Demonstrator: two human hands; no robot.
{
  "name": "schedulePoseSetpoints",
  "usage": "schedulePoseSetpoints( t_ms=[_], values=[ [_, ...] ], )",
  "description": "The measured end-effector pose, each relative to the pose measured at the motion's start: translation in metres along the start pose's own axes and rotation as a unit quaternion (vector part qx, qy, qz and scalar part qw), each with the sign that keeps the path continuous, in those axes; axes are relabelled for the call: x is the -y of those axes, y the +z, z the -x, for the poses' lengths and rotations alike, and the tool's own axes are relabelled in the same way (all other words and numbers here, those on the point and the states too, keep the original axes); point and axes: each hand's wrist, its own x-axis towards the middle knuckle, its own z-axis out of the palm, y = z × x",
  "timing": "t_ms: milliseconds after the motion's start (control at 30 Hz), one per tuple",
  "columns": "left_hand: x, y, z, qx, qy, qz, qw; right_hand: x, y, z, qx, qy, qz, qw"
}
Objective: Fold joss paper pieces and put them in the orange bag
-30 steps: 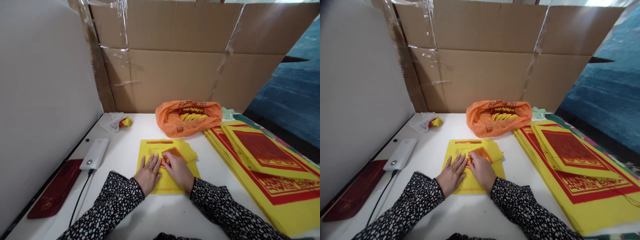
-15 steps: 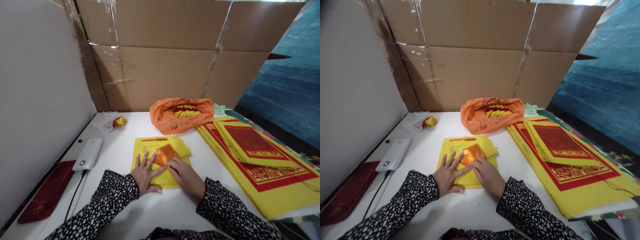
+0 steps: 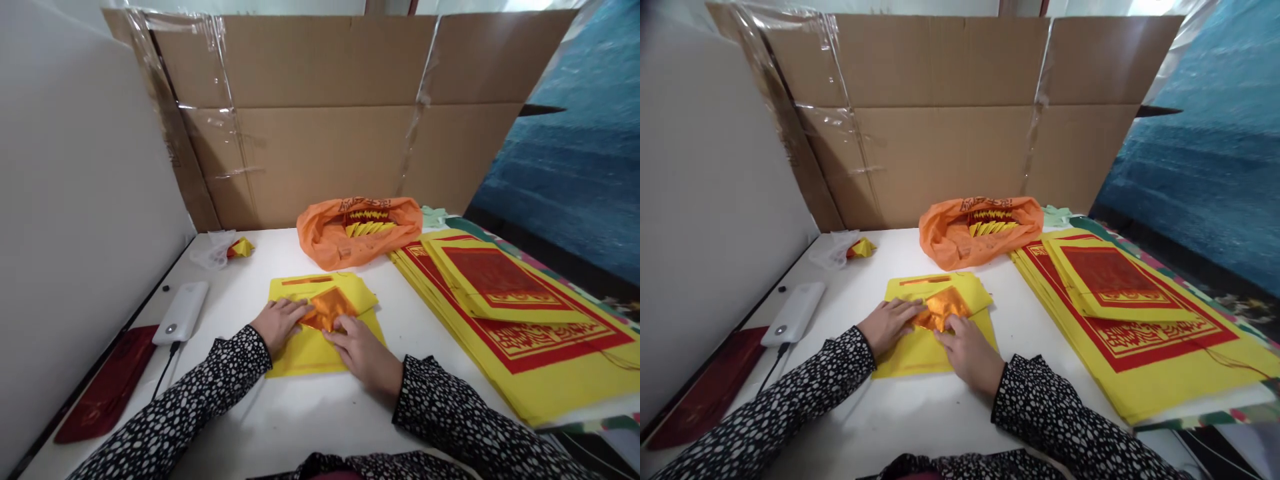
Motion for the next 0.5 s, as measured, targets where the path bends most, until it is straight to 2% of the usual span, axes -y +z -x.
schedulePoseSetpoints(
  t_ms=[67, 100, 133, 167, 233, 267, 300, 333, 400, 433, 500],
  values=[
    [0.006, -0.001, -0.007, -0.002, 0.02, -0.072, 0.997, 0.004, -0.002, 0.002, -0.006, 0.079, -0.148, 0.986],
    [0.009, -0.001, -0.01, -0.002, 0.036, -0.097, 0.995, 0.007, -0.002, 0.003, 0.007, 0.137, -0.25, 0.959],
    [0.011, -0.002, -0.012, -0.003, 0.053, -0.113, 0.992, 0.009, -0.002, 0.004, 0.026, 0.197, -0.36, 0.912],
    [0.013, -0.002, -0.013, -0.007, 0.069, -0.121, 0.99, 0.012, -0.002, 0.004, 0.045, 0.248, -0.465, 0.849],
    [0.011, -0.005, -0.012, -0.031, 0.1, -0.122, 0.987, 0.02, -0.002, 0.0, 0.048, 0.302, -0.62, 0.723],
    [0.006, -0.006, -0.011, -0.051, 0.116, -0.117, 0.985, 0.024, -0.003, -0.003, 0.025, 0.305, -0.664, 0.682],
    [-0.001, -0.008, -0.008, -0.075, 0.134, -0.112, 0.982, 0.027, -0.005, -0.007, -0.006, 0.299, -0.687, 0.662],
    [-0.011, -0.01, -0.003, -0.102, 0.153, -0.107, 0.977, 0.031, -0.008, -0.011, -0.036, 0.286, -0.695, 0.658],
    [-0.032, -0.015, 0.008, -0.152, 0.197, -0.102, 0.963, 0.035, -0.018, -0.021, -0.075, 0.245, -0.682, 0.685],
    [-0.041, -0.018, 0.014, -0.178, 0.211, -0.107, 0.955, 0.035, -0.024, -0.025, -0.079, 0.223, -0.667, 0.707],
    [-0.051, -0.025, 0.024, -0.247, 0.223, -0.117, 0.936, 0.03, -0.04, -0.034, -0.046, 0.196, -0.631, 0.749]
  ],
)
